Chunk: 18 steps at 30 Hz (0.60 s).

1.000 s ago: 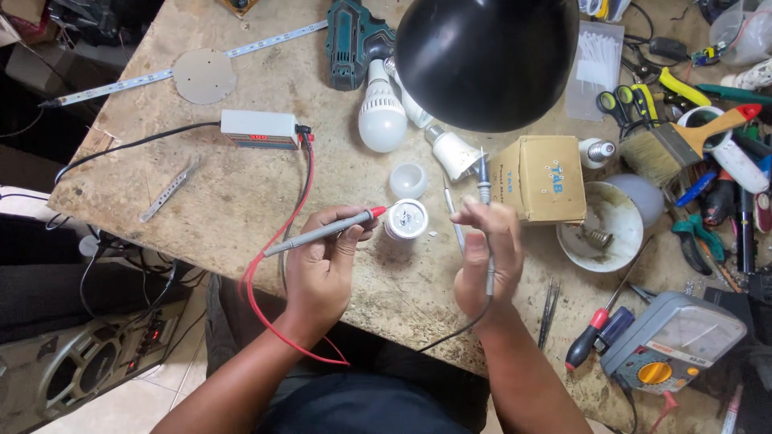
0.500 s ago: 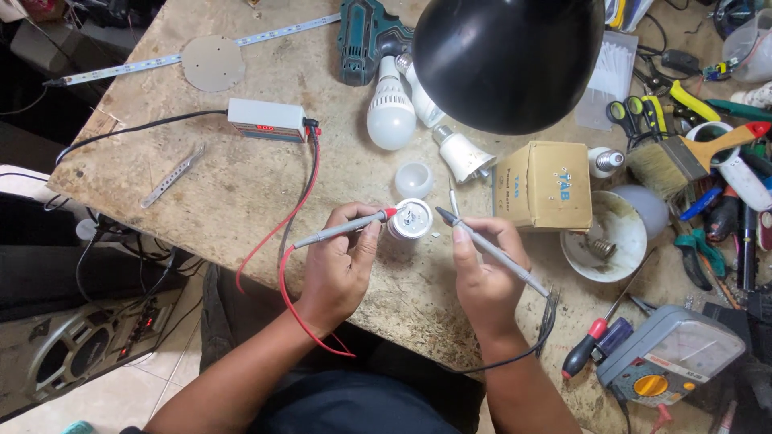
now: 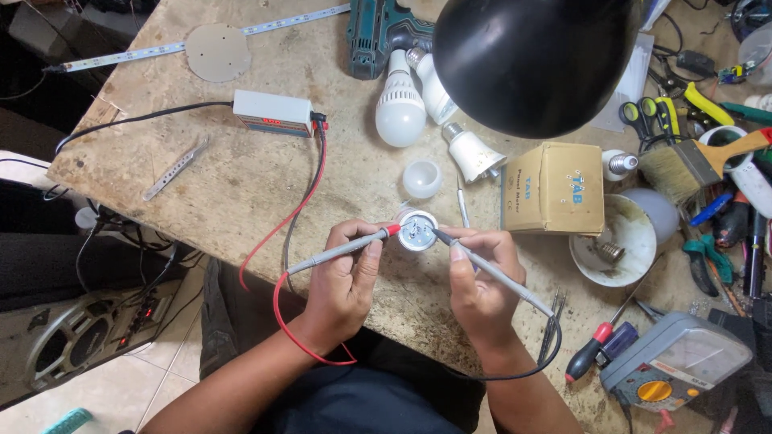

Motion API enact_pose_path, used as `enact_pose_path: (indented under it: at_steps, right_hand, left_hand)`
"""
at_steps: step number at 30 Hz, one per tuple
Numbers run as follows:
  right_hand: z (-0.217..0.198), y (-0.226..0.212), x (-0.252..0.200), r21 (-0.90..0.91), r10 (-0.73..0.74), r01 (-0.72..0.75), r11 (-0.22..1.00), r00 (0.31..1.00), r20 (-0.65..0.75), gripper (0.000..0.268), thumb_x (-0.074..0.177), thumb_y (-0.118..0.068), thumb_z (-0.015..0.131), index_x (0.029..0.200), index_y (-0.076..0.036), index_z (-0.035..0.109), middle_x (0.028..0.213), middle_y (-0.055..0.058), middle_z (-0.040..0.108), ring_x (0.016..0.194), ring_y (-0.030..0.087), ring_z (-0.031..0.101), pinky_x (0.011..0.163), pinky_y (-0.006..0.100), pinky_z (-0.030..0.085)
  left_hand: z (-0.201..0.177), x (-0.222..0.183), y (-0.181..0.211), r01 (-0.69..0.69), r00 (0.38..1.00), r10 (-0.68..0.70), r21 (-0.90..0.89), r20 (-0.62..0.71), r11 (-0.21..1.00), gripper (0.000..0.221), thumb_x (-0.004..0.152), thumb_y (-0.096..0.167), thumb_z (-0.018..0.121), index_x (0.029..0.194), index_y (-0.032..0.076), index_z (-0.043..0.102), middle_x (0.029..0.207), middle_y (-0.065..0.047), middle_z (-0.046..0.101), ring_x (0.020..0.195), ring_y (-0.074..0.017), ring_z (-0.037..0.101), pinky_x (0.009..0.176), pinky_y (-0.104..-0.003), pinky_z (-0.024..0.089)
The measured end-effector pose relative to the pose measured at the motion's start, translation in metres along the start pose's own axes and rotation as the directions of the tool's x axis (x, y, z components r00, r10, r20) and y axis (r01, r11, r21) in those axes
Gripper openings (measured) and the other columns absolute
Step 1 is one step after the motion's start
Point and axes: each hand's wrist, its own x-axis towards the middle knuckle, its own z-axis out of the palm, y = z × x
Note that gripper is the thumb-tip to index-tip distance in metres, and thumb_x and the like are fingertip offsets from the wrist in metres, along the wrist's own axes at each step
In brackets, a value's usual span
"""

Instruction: Testing and repairing LED bulbs and circuit boards on a workbench using a multimeter and other tools

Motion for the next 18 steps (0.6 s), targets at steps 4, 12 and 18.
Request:
enact_pose_path:
  at_steps: [4, 12, 18]
  right_hand:
    - [-0.002, 0.002, 0.000, 0.026, -0.040, 0.040, 0.999, 0.999, 0.024, 0.005, 0.089, -0.005, 0.062, 0.088, -0.001, 0.060, 0.092, 0.022, 0.076, 0.090, 0.036, 0.078, 0.075, 0.046, 0.064]
    - [-0.003, 0.008, -0.002, 0.051, -0.063, 0.062, 0.997, 0.998, 0.012, 0.005, 0.090, -0.005, 0.062, 0.090, -0.001, 0.058, 0.091, 0.022, 0.075, 0.089, 0.035, 0.078, 0.076, 0.047, 0.064]
    - [-0.003, 0.018, -0.005, 0.078, 0.024, -0.020, 0.997, 0.998, -0.052, 0.009, 0.093, -0.008, 0.061, 0.090, -0.001, 0.056, 0.093, 0.022, 0.074, 0.092, 0.033, 0.077, 0.080, 0.044, 0.063]
  left_hand:
    - [-0.003, -0.003, -0.006, -0.011, 1.000, 0.012, -0.020, 0.006, 1.000, 0.018, 0.106, 0.013, 0.050, 0.112, -0.004, 0.053, 0.117, -0.027, 0.072, 0.108, -0.0358, 0.073, 0.089, -0.044, 0.061]
    - [-0.003, -0.005, -0.010, -0.020, 1.000, 0.021, -0.026, 0.013, 0.999, 0.018, 0.106, 0.013, 0.049, 0.112, -0.004, 0.051, 0.117, -0.027, 0.071, 0.109, -0.0365, 0.073, 0.089, -0.044, 0.061]
    - [-0.001, -0.003, -0.009, -0.025, 1.000, 0.025, -0.013, 0.009, 1.000, 0.018, 0.106, 0.013, 0.049, 0.112, -0.004, 0.052, 0.115, -0.028, 0.071, 0.108, -0.0374, 0.073, 0.088, -0.044, 0.061]
